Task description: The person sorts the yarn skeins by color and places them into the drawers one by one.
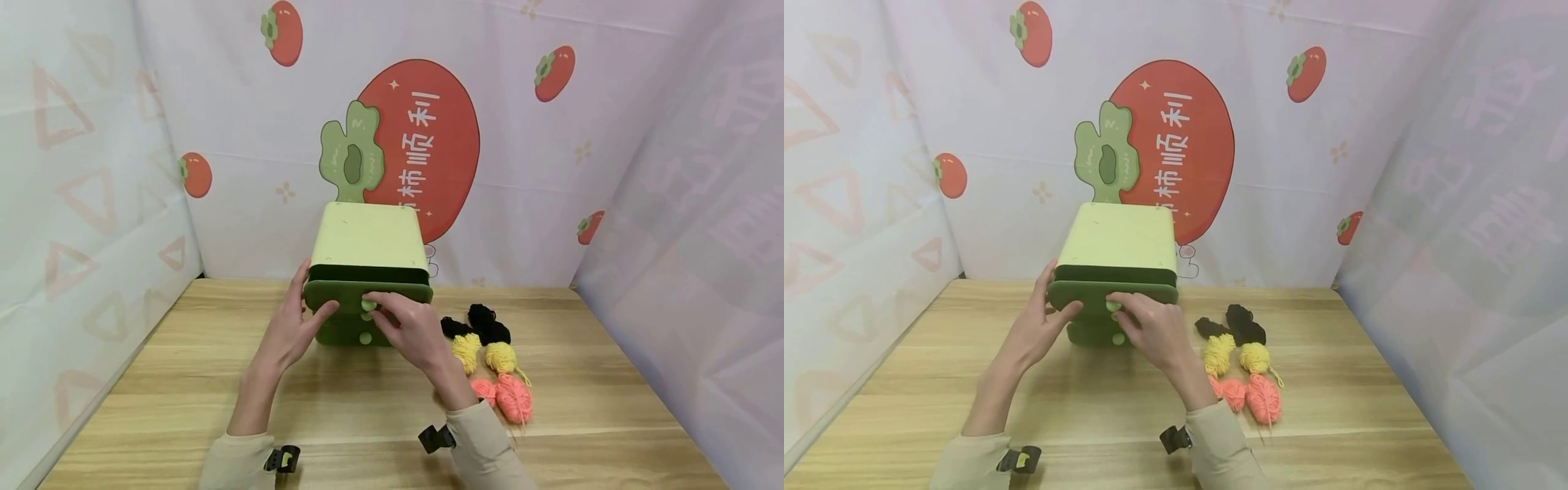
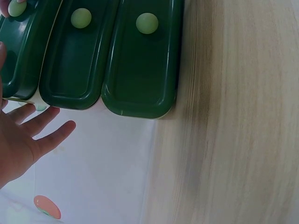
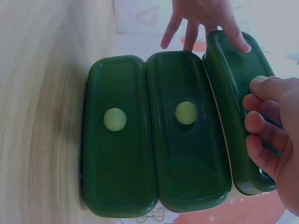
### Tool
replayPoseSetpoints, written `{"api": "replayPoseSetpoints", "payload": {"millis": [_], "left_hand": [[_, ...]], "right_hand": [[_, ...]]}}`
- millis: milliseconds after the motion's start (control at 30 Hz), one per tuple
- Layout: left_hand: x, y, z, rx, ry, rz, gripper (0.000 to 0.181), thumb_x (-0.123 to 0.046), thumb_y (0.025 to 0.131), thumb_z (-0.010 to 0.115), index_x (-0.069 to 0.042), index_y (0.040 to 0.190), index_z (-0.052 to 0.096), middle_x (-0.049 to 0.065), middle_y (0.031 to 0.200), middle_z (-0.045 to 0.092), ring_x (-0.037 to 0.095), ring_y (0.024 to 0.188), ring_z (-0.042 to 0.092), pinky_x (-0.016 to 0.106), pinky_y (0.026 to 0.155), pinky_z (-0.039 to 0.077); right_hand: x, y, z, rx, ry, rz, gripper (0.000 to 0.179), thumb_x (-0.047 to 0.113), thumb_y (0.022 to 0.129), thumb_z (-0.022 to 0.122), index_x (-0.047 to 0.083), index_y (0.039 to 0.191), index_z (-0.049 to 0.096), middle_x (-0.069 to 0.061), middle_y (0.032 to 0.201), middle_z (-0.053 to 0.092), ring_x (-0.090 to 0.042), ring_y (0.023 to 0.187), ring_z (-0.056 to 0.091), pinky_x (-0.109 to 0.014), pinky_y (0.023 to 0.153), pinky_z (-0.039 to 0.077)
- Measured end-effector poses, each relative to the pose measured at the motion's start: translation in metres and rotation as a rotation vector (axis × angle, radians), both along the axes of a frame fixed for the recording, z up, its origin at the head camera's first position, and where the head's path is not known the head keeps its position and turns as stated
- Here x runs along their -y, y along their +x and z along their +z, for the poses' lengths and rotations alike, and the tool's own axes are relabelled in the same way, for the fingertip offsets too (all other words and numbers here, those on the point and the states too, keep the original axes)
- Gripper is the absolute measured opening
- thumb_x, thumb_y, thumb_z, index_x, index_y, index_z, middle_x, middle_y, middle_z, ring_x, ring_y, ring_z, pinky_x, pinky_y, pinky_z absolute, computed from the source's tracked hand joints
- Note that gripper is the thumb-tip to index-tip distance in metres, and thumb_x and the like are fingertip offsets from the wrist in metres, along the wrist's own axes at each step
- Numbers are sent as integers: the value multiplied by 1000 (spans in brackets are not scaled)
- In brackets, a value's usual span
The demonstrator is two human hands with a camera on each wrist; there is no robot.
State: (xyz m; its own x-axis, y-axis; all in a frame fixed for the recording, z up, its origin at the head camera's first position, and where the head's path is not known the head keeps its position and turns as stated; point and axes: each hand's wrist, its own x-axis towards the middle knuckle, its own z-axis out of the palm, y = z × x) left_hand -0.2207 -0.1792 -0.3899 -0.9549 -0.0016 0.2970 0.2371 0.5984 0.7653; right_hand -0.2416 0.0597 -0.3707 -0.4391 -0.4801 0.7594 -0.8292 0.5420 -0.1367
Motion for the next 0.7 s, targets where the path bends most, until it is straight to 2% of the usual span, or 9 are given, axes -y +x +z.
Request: {"api": "replayPoseSetpoints", "payload": {"millis": [233,533,700], "left_hand": [[0,-1,1,-2,2,-2,86,-61,94,56,-48,156,-2,8,165,21,44,138,44,63,104,44],[0,-2,-1,-13,-4,-13,86,-59,95,56,-45,157,-2,5,167,17,43,144,35,61,108,41],[0,-2,-1,-22,-12,-11,87,-59,95,56,-43,158,-1,4,167,17,43,143,37,61,107,43]], "right_hand": [[0,2,2,8,14,0,27,15,87,78,17,113,73,5,97,74,-1,60,54,-15,53,45],[-1,5,1,2,22,3,26,15,88,77,18,114,72,6,98,75,0,57,51,-13,50,40],[-2,6,1,-20,17,6,25,18,89,76,19,114,72,6,97,75,0,56,53,-11,51,41]]}}
